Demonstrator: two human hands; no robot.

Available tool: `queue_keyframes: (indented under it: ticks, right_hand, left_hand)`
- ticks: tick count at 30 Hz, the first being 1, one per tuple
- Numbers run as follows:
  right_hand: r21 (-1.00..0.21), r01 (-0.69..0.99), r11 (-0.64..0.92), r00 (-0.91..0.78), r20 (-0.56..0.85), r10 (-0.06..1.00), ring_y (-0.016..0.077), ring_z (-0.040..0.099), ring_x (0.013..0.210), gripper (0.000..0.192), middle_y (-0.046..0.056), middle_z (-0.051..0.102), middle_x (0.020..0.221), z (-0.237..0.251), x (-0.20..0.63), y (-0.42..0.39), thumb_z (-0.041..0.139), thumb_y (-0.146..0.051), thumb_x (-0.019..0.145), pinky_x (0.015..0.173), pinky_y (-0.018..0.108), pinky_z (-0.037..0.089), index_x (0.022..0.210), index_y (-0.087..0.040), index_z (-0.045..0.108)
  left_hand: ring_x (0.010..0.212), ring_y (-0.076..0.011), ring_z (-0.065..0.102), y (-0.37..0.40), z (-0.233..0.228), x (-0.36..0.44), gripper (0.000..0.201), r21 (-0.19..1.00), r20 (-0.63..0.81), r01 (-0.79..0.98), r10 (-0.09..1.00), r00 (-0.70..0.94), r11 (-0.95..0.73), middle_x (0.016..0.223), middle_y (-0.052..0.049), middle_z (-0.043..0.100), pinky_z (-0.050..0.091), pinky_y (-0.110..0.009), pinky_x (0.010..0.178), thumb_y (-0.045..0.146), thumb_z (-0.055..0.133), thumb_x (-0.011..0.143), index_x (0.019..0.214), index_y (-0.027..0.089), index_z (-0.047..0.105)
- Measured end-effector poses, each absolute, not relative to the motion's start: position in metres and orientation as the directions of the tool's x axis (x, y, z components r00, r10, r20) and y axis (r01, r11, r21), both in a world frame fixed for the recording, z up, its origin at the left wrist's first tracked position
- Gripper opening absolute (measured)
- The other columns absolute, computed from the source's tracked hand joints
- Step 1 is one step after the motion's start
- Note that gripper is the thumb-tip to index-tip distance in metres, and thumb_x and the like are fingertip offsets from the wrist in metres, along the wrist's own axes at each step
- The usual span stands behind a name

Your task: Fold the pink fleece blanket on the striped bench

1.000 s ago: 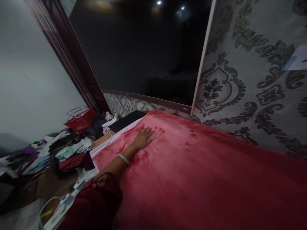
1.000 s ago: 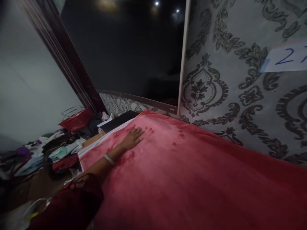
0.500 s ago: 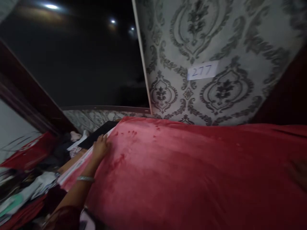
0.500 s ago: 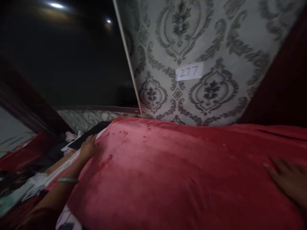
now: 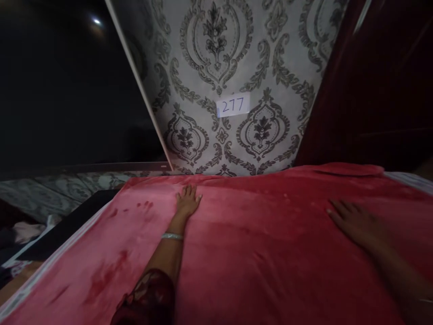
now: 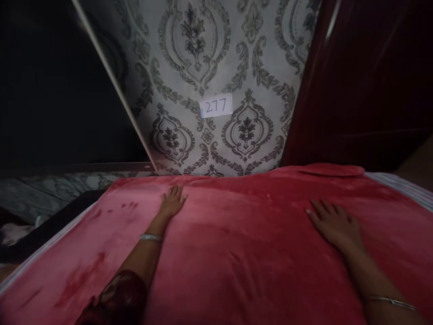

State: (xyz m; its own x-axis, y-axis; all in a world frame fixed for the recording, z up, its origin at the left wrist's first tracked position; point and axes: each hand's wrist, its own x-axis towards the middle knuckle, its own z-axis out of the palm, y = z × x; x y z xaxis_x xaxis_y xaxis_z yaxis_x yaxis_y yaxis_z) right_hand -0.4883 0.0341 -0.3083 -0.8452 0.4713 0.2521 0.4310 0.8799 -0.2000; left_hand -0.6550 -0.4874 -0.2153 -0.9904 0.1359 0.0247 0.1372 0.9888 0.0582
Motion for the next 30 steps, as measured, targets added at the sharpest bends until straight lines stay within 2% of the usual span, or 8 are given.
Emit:
queue_keyframes:
  ticks: [4,7,8,11,14,20,24,30]
  right_hand:
    - [-0.233,0.49,0.84,-0.838,0.138,0.528,0.0319,0.03,0.147,0.071,0.013,0.034,0.161,-0.278,-0.485,0.018,0.018,-0.054,0.098,0.114,0.054,0.028,0.157,-0.017,0.036]
    - [-0.204,0.572,0.795,-0.781,0.161,0.603,0.0342,0.028,0.148,0.063,0.016,0.037,0.158,-0.245,-0.494,-0.026,0.024,-0.043,0.1,0.116,0.058,0.028,0.152,-0.013,0.043]
    - [-0.165,0.496,0.853,-0.824,0.22,0.522,0.035,0.024,0.15,0.06,0.016,0.036,0.159,-0.235,-0.501,-0.049,0.029,-0.042,0.1,0.117,0.06,0.025,0.151,-0.014,0.045]
    - [-0.083,0.042,0.996,-0.96,0.274,0.064,0.0301,0.02,0.152,0.057,0.008,0.028,0.164,-0.216,-0.529,-0.134,0.04,-0.041,0.099,0.12,0.059,0.021,0.154,-0.026,0.041]
    - [-0.137,-0.36,0.923,-0.921,0.213,-0.327,0.0272,0.018,0.153,0.06,0.004,0.025,0.165,-0.214,-0.557,-0.21,0.043,-0.049,0.099,0.122,0.056,0.019,0.156,-0.03,0.036]
    - [-0.199,-0.499,0.843,-0.864,0.193,-0.466,0.0219,0.024,0.151,0.053,-0.007,0.03,0.162,-0.225,-0.59,-0.221,0.036,-0.053,0.102,0.124,0.042,0.016,0.153,-0.037,0.038]
    - [-0.117,-0.328,0.937,-0.931,0.207,-0.3,0.0221,0.025,0.15,0.052,0.003,0.035,0.161,-0.223,-0.593,-0.115,0.027,-0.039,0.106,0.121,0.043,0.017,0.154,-0.021,0.037]
    - [-0.095,0.415,0.905,-0.904,0.07,0.422,0.0255,0.023,0.151,0.056,0.009,0.028,0.163,-0.237,-0.547,0.104,0.029,-0.039,0.104,0.12,0.051,0.023,0.157,-0.022,0.034]
  left_hand:
    - [0.154,-0.0301,0.017,-0.491,-0.218,-0.662,0.066,0.041,0.029,0.129,0.128,-0.991,0.991,0.167,-0.013,0.021,0.021,-0.062,0.12,0.05,0.026,0.099,0.158,0.02,0.027]
    - [0.153,-0.0343,0.02,-0.488,-0.215,-0.664,0.066,0.055,0.058,0.124,0.121,-0.991,0.991,0.166,-0.014,0.023,0.023,-0.066,0.117,0.051,0.029,0.099,0.159,0.024,0.027]
    - [0.153,-0.0357,0.02,-0.487,-0.214,-0.664,0.067,0.066,0.08,0.133,0.128,-0.989,0.989,0.166,-0.014,0.021,0.024,-0.067,0.116,0.052,0.031,0.098,0.159,0.024,0.026]
    - [0.154,-0.0343,0.015,-0.483,-0.211,-0.664,0.067,0.078,0.177,0.248,0.231,-0.957,0.966,0.168,-0.01,0.015,0.022,-0.063,0.119,0.051,0.033,0.098,0.16,0.026,0.024]
    - [0.155,-0.029,0.014,-0.48,-0.211,-0.665,0.063,0.031,0.133,0.41,0.403,-0.906,0.912,0.167,-0.006,0.022,0.017,-0.057,0.123,0.046,0.035,0.099,0.158,0.026,0.029]
    - [0.153,-0.0285,0.021,-0.485,-0.224,-0.679,0.061,-0.026,0.02,0.445,0.445,-0.895,0.895,0.164,-0.005,0.028,0.021,-0.057,0.121,0.046,0.034,0.098,0.156,0.028,0.034]
    - [0.153,-0.0279,0.021,-0.491,-0.234,-0.689,0.064,-0.012,0.047,0.449,0.449,-0.892,0.893,0.164,-0.003,0.028,0.023,-0.057,0.121,0.05,0.031,0.095,0.155,0.029,0.036]
    - [0.153,-0.0225,0.022,-0.498,-0.244,-0.696,0.065,0.036,0.104,0.438,0.432,-0.896,0.898,0.161,0.009,0.031,0.021,-0.054,0.122,0.052,0.028,0.09,0.154,0.042,0.035]
